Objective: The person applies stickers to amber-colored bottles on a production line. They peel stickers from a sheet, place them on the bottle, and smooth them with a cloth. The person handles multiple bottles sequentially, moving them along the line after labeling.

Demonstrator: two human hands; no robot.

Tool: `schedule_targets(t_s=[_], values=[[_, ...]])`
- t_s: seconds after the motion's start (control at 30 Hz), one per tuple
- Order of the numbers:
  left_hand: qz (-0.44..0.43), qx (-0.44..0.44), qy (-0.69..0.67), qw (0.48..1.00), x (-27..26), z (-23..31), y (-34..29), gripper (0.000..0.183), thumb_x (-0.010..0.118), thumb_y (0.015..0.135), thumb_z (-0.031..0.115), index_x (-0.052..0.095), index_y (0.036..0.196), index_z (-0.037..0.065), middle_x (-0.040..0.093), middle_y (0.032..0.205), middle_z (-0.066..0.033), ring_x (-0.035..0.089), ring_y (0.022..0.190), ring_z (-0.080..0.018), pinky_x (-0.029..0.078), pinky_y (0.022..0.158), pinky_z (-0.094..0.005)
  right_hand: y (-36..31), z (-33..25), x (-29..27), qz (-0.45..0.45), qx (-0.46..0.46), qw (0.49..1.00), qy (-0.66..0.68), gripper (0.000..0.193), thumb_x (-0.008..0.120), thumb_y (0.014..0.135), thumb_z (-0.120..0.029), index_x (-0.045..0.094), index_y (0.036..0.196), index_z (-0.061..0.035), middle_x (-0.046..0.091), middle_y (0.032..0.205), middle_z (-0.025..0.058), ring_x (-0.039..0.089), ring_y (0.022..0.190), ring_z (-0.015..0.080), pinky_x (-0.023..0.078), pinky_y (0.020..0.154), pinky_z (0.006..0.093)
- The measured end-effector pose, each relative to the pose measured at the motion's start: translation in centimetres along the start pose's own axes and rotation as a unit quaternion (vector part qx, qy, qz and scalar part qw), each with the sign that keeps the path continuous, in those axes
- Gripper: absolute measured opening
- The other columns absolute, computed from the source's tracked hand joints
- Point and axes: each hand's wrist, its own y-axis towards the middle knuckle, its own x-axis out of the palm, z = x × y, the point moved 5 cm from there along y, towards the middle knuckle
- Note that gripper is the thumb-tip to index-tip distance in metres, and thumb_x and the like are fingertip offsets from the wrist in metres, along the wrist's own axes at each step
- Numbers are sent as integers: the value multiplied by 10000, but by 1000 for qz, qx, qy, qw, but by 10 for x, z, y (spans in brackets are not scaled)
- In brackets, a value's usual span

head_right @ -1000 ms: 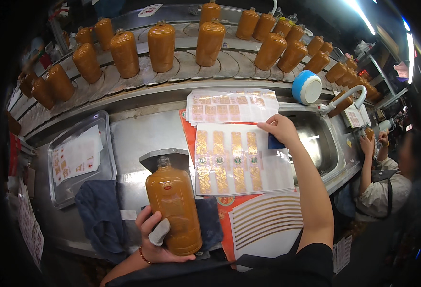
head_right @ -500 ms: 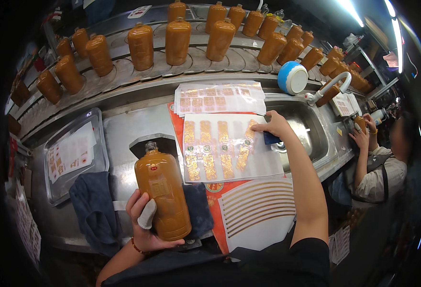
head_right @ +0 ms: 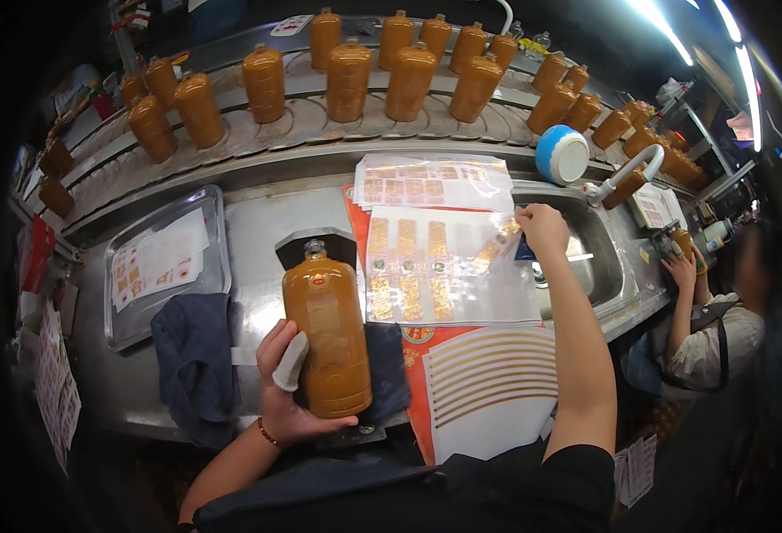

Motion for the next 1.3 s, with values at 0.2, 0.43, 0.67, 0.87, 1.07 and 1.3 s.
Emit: schedule_targets(t_s=[0.2,0.43,0.67,0.87,1.07,1.3], values=[[-55,-44,-28,997,-11,8,0,1103,954,709,487,420,1558,30,382,1554,-174,386,1451,-392,376,1181,-465,-86,-60,-102,102,-158,972,145,158,721,953,-157,765,1039,-33,763,877,87,715,729,200,540,682,316],[-102,-40,-160,981,-60,68,36,643,854,871,297,626,1394,1,651,1313,-132,589,1221,-291,461,1049,-399,-232,-162,-203,-171,-224,890,359,60,775,843,29,752,899,34,733,748,110,677,614,135,504,581,244],[-299,-222,-294,880,-35,81,45,775,876,871,164,504,1530,-2,738,1091,-62,685,1023,-174,524,943,-331,-282,-175,-186,-300,-139,767,551,172,816,830,49,771,985,-11,773,786,81,689,638,80,488,556,212],[-130,-361,-291,876,-56,39,23,701,777,908,-52,487,1544,-6,717,954,-21,688,887,-67,541,829,-203,-293,-169,-110,-277,82,658,696,146,742,914,81,641,999,19,752,939,131,668,676,98,518,586,222],[-82,-367,-236,896,-43,15,11,634,743,961,10,483,1540,7,708,954,-2,696,888,-73,553,819,-223,-284,-174,-63,-297,140,668,668,74,725,957,-16,653,972,-10,713,939,69,646,680,109,517,659,227],[-50,-374,-263,888,-39,14,4,673,762,936,-24,471,1543,-27,696,964,4,609,816,-27,484,793,-192,-283,-171,-51,-327,138,634,687,78,731,976,-51,674,999,-3,753,989,81,646,710,93,518,667,224]])
